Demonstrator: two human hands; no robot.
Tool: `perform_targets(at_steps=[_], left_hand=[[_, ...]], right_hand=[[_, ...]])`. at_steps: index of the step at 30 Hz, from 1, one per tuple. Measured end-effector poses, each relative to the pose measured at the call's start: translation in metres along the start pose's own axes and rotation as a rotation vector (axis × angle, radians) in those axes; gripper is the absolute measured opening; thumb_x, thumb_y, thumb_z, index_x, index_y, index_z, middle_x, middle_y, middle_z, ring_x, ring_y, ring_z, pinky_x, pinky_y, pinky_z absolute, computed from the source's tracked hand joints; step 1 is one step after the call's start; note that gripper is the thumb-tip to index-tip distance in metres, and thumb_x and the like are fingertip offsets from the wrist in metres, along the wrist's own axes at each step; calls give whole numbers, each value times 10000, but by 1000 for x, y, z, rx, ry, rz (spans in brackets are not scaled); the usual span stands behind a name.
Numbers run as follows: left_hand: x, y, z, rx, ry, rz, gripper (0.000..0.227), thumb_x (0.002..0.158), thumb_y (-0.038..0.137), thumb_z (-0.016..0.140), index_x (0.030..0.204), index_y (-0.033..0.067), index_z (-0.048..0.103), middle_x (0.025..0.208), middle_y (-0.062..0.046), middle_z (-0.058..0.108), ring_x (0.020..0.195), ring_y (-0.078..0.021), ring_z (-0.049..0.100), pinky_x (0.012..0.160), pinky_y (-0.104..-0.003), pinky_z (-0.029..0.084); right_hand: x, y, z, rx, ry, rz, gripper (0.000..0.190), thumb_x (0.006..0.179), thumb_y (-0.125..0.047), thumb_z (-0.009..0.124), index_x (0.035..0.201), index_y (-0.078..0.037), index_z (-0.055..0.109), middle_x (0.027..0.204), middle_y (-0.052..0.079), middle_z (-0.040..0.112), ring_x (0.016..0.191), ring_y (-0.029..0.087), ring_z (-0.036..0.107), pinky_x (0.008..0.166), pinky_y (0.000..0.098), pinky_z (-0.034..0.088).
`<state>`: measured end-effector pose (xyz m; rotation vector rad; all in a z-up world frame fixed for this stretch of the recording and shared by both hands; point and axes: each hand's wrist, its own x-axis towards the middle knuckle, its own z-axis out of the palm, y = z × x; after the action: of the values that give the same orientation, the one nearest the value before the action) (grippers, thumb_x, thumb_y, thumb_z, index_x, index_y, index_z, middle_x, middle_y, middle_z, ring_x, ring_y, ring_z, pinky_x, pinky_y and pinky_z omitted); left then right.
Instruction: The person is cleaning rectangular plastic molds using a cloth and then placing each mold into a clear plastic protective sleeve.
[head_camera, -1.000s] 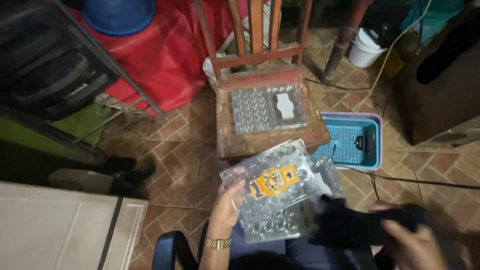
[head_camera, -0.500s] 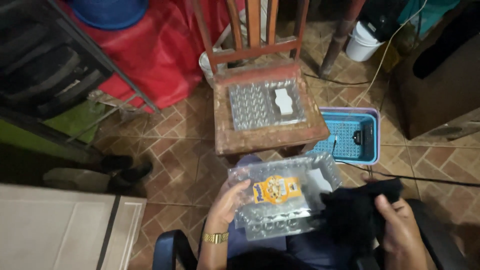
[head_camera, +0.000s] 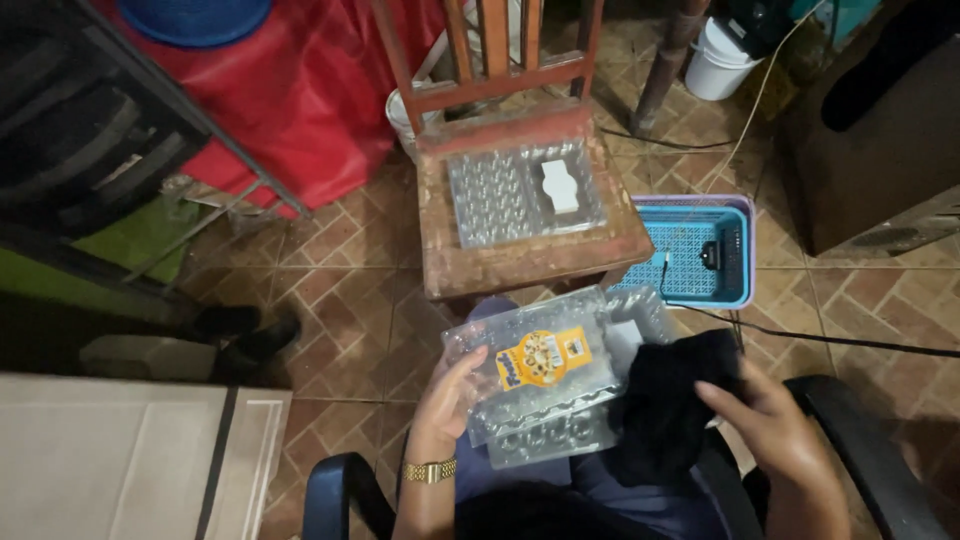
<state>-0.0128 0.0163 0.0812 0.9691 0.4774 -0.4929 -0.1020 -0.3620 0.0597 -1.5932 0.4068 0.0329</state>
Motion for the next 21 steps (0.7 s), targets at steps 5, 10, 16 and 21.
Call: perform_targets(at_steps=[5,10,16,21], left_hand=[[1,-5,6,-8,45,-60,448,888,142,689,1327,195,618,1064,-71,683,609,-209,678,586,-336,592],[4,-13,7,-5,94,-96,397,879,140,681,1265,180,601,1166,-72,634,777,-282,699,751,-407,591],[6,-18,9,4,94,-37,427,864,116,704,1278,149,608,1101,-112,679,721,-248,682,718,-444,620],[16,-35,7,59,116,74,532,840,200,802,1319,188,571,1015,-64,529,695,-282,730,698,-431,651]], right_hand=[[6,-5,6,-212,45,33,375,845,-39,634,1219,-19,621,1149,142,682,1110,231,631,979,381,452],[-7,-2,-8,-172,-46,37,175,897,-102,779,778,22,811,815,29,719,770,119,629,687,270,478],[-4,54,-25,655,92,-105,551,910,-384,741,1333,-52,625,1261,170,716,992,232,742,725,268,607],[18,59,42,123,9,-148,369,946,-251,703,1230,-16,714,1263,208,718,1156,305,679,1005,399,502]])
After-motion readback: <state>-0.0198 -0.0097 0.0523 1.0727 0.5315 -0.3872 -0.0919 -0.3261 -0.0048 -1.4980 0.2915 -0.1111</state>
